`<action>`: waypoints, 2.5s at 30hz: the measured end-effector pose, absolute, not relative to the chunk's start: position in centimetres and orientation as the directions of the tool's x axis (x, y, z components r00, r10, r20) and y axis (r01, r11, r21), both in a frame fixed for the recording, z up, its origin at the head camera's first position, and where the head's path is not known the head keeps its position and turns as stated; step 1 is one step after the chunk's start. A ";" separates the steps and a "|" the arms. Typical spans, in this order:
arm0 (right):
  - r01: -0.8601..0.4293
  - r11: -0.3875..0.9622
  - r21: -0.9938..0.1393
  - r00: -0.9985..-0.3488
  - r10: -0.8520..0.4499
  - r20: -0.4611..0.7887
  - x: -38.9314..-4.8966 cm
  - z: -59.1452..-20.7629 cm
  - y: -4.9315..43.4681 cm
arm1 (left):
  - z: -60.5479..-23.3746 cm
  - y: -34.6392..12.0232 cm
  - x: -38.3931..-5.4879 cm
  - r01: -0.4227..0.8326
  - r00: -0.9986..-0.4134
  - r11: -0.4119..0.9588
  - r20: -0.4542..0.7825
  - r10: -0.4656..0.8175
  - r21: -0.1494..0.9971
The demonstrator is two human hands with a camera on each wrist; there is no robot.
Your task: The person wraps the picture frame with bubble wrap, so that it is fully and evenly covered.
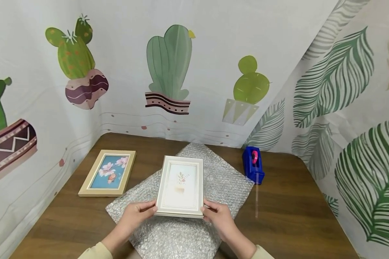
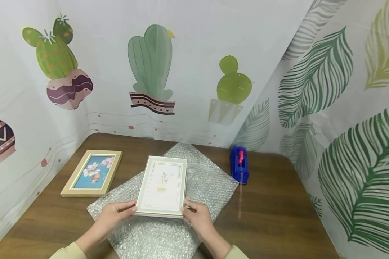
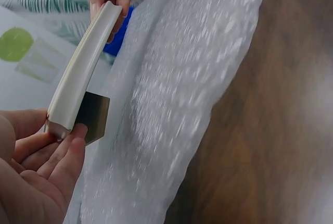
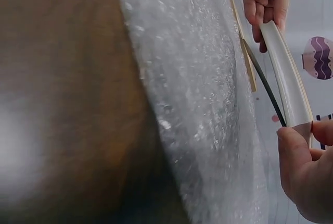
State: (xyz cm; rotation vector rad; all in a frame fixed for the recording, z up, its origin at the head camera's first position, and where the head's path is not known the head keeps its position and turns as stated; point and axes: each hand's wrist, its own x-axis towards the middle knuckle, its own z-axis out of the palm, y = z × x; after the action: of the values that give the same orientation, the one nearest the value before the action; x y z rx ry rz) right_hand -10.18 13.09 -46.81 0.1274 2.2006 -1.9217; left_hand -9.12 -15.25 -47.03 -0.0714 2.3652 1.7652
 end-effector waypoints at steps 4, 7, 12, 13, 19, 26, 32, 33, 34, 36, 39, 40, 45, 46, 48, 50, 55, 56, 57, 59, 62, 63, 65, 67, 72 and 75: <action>0.220 0.161 -0.962 -0.970 -0.069 -0.233 -9.4 -46.8 14.0 | -47.2 -14.4 -8.7 -0.137 -0.984 0.285 -0.162 0.066 0.949; 0.222 0.170 -0.960 -0.969 -0.068 -0.236 -9.2 -47.1 14.6 | -47.4 -13.8 -8.7 -0.153 -0.983 0.252 -0.174 0.065 0.955; 0.227 0.165 -0.960 -0.967 -0.081 -0.243 -9.3 -47.8 15.2 | -47.8 -13.1 -8.8 -0.192 -0.974 0.211 -0.212 0.079 0.959; 0.229 0.163 -0.960 -0.967 -0.077 -0.244 -9.3 -47.9 15.3 | -47.9 -13.1 -8.8 -0.199 -0.972 0.206 -0.219 0.081 0.958; 0.239 0.167 -0.957 -0.966 -0.062 -0.252 -9.5 -48.9 15.6 | -48.6 -12.7 -9.5 -0.226 -0.962 0.225 -0.253 0.101 0.948; 0.220 0.186 -0.958 -0.967 -0.087 -0.239 -9.5 -49.7 15.9 | -49.2 -12.5 -10.1 -0.235 -0.956 0.266 -0.271 0.109 0.935; 0.133 0.312 -0.941 -0.981 -0.093 -0.169 -9.8 -49.5 16.1 | -49.7 -12.5 -10.4 -0.264 -0.950 0.274 -0.299 0.094 0.925; 0.113 0.338 -0.934 -0.983 -0.100 -0.154 -9.9 -49.4 16.2 | -49.7 -12.5 -10.4 -0.268 -0.949 0.279 -0.303 0.088 0.922; 0.101 0.352 -0.930 -0.984 -0.105 -0.147 -9.9 -49.4 16.2 | -49.8 -12.5 -10.5 -0.272 -0.948 0.280 -0.306 0.083 0.920; 0.096 0.364 -0.927 -0.982 -0.118 -0.148 -10.1 -49.3 16.3 | -49.8 -12.5 -10.5 -0.280 -0.947 0.285 -0.312 0.076 0.917; 0.097 0.363 -0.927 -0.978 -0.136 -0.155 -10.2 -49.4 16.4 | -49.7 -12.5 -10.5 -0.272 -0.950 0.305 -0.306 0.069 0.913; 0.102 0.356 -0.929 -0.977 -0.139 -0.160 -10.3 -49.4 16.4 | -49.7 -12.5 -10.5 -0.263 -0.952 0.312 -0.297 0.068 0.913; 0.096 0.363 -0.927 -0.977 -0.143 -0.157 -10.5 -49.6 16.3 | -49.7 -12.5 -10.3 -0.192 -0.970 0.364 -0.232 0.069 0.912; 0.091 0.375 -0.923 -0.978 -0.140 -0.153 -10.5 -49.6 16.3 | -49.7 -12.5 -10.3 -0.176 -0.974 0.374 -0.217 0.069 0.910; 0.084 0.394 -0.915 -0.980 -0.136 -0.148 -10.5 -49.6 16.3 | -49.6 -12.5 -10.3 -0.149 -0.978 0.399 -0.193 0.074 0.905; 0.077 0.415 -0.906 -0.980 -0.135 -0.145 -10.5 -49.6 16.3 | -49.4 -12.5 -10.3 -0.111 -0.983 0.449 -0.163 0.079 0.886; 0.059 0.462 -0.885 -0.978 -0.150 -0.144 -10.6 -49.2 16.3 | -48.9 -12.6 -10.8 0.013 -0.987 0.563 -0.079 0.138 0.826; 0.050 0.472 -0.880 -0.977 -0.160 -0.141 -10.6 -49.1 16.4 | -49.0 -12.7 -10.9 0.035 -0.985 0.575 -0.069 0.158 0.817; 0.031 0.492 -0.870 -0.975 -0.175 -0.134 -10.7 -49.0 16.5 | -49.0 -12.8 -11.1 0.075 -0.981 0.594 -0.046 0.186 0.801; -0.012 0.534 -0.845 -0.973 -0.202 -0.113 -10.8 -48.5 16.8 | -48.9 -12.9 -11.3 0.079 -0.977 0.613 -0.061 0.204 0.786; -0.110 0.617 -0.779 -0.976 -0.215 -0.032 -11.0 -47.6 17.1 | -48.2 -13.0 -11.8 0.072 -0.972 0.653 -0.093 0.214 0.754; -0.147 0.642 -0.753 -0.975 -0.223 -0.001 -11.1 -47.3 17.3 | -47.9 -13.0 -12.0 0.072 -0.971 0.665 -0.102 0.218 0.743; -0.238 0.680 -0.694 -0.963 -0.260 0.075 -11.1 -46.6 17.4 | -47.4 -13.1 -12.4 0.075 -0.963 0.685 -0.126 0.239 0.725; -0.366 0.698 -0.616 -0.924 -0.351 0.151 -10.8 -46.2 17.4 | -47.3 -13.4 -12.8 0.136 -0.948 0.706 -0.117 0.298 0.695; -0.774 0.579 -0.259 -0.634 -0.702 0.326 -9.6 -46.0 17.6 | -47.5 -13.9 -14.2 0.343 -0.870 0.717 -0.084 0.487 0.607; -0.898 0.427 -0.102 -0.435 -0.832 0.344 -9.0 -46.3 17.6 | -47.3 -13.9 -14.9 0.405 -0.837 0.724 -0.092 0.539 0.558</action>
State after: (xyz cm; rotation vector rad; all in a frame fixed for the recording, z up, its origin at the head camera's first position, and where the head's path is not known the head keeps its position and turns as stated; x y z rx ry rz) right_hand -8.95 17.60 -46.27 -1.7652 2.8510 -0.4649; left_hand -14.87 -13.86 -47.31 0.7467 2.6813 0.7824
